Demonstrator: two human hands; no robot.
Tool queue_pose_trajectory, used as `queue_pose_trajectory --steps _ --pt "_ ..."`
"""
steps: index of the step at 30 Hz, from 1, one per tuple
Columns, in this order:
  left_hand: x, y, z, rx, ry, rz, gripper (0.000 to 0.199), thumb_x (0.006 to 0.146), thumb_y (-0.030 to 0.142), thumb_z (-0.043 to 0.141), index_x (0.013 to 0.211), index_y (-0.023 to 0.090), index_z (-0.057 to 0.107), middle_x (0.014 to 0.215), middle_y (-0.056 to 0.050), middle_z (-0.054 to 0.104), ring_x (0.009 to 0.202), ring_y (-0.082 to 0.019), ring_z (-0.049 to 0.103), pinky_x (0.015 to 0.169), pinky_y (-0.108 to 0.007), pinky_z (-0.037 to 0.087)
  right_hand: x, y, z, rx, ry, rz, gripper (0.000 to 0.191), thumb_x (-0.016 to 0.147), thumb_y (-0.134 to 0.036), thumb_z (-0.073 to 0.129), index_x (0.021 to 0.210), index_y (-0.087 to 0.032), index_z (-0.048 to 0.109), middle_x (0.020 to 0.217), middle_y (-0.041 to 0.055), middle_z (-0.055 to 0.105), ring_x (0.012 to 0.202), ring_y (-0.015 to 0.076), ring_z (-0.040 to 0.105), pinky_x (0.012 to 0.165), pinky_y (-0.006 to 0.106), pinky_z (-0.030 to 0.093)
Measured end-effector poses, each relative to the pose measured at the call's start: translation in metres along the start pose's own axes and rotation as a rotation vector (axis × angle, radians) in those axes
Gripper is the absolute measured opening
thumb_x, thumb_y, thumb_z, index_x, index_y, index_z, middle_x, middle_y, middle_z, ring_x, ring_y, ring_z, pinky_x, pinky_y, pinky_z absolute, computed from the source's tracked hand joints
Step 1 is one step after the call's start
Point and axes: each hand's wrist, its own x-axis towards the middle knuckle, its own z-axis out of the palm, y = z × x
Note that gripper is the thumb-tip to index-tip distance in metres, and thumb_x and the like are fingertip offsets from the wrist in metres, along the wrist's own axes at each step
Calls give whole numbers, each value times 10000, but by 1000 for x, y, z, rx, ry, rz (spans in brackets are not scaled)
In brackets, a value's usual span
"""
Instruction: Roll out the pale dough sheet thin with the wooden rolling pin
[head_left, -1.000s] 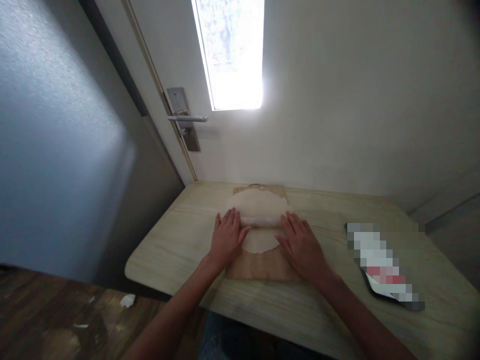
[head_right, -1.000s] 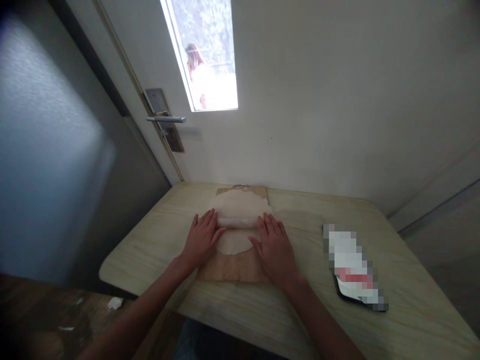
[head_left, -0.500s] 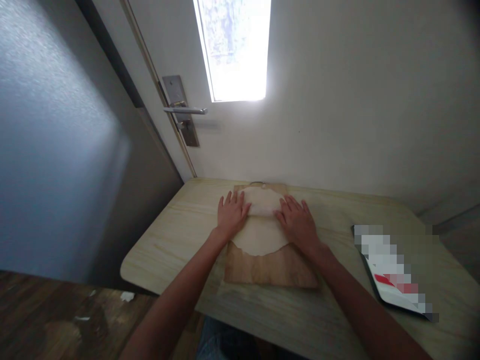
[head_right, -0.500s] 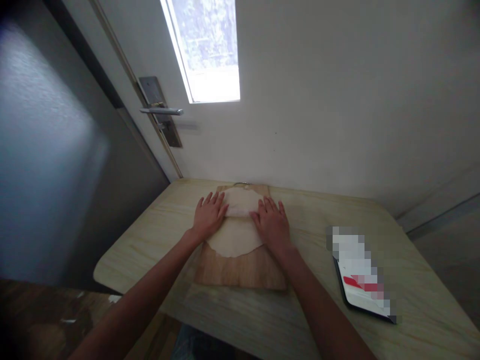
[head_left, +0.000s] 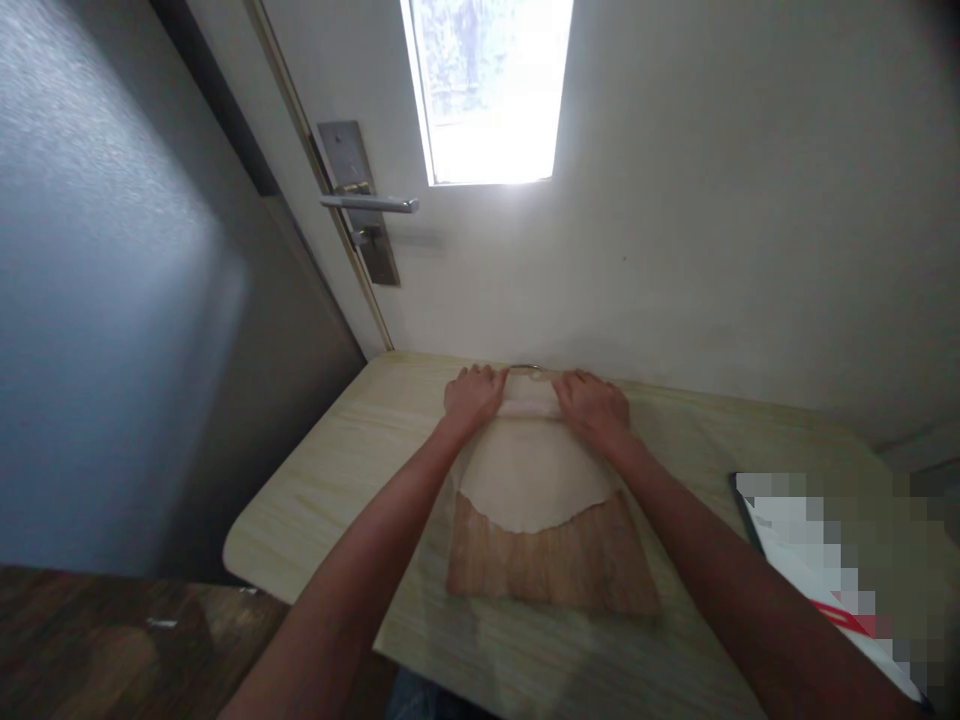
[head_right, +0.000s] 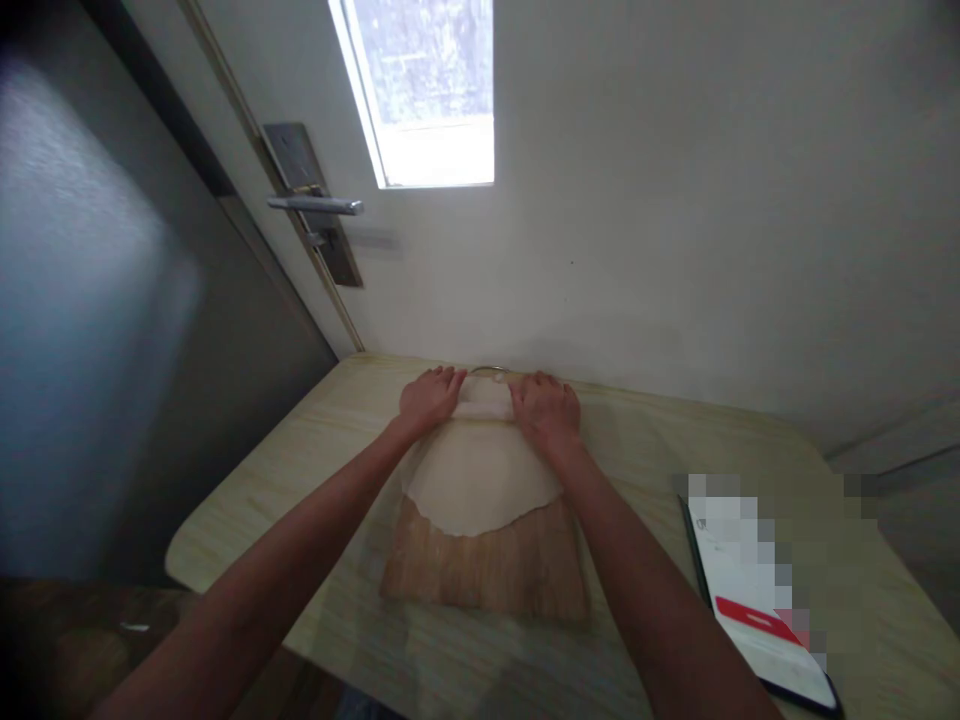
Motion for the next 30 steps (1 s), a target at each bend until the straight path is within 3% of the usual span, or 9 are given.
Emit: queue_pose_trajectory --steps 5,9,16,23,30 --pt "14 0 -1 -52 -68 -57 701 843 523 8 983 155 587 1026 -125 607 952 -249 557 757 -368 430 15 -1 -4 28 -103 87 494 876 -417 195 953 -157 607 975 112 623 889 198 573 723 295 398" --pt "12 3 -2 -38 -23 -73 683 852 502 31 947 150 608 980 -127 626 913 -251 577 739 -362 436 14 -3 -5 28 -113 87 488 877 -410 202 968 -160 610 972 110 621 905 203 572 716 289 402" --pt "-7 5 -4 33 9 -52 560 863 429 129 935 158 614 976 -111 609 889 -241 575 715 -352 440 -5 -5 -5 -4 -44 58 465 876 -360 219 967 -129 611 990 122 616 920 216 559 731 311 393" --pt "-32 7 -4 88 89 0 412 854 298 208 980 150 571 1045 -94 574 899 -227 559 707 -345 433 -29 -8 -4 -19 80 12 410 870 -277 240 1005 -123 595 1233 125 491 1091 230 451 856 371 326" --pt "-55 6 -3 137 157 92 386 867 286 212 911 144 568 956 -96 608 901 -225 557 769 -363 398 -55 -7 -4 31 129 -37 399 882 -310 243 975 -139 591 1143 117 559 1069 218 466 912 398 279"
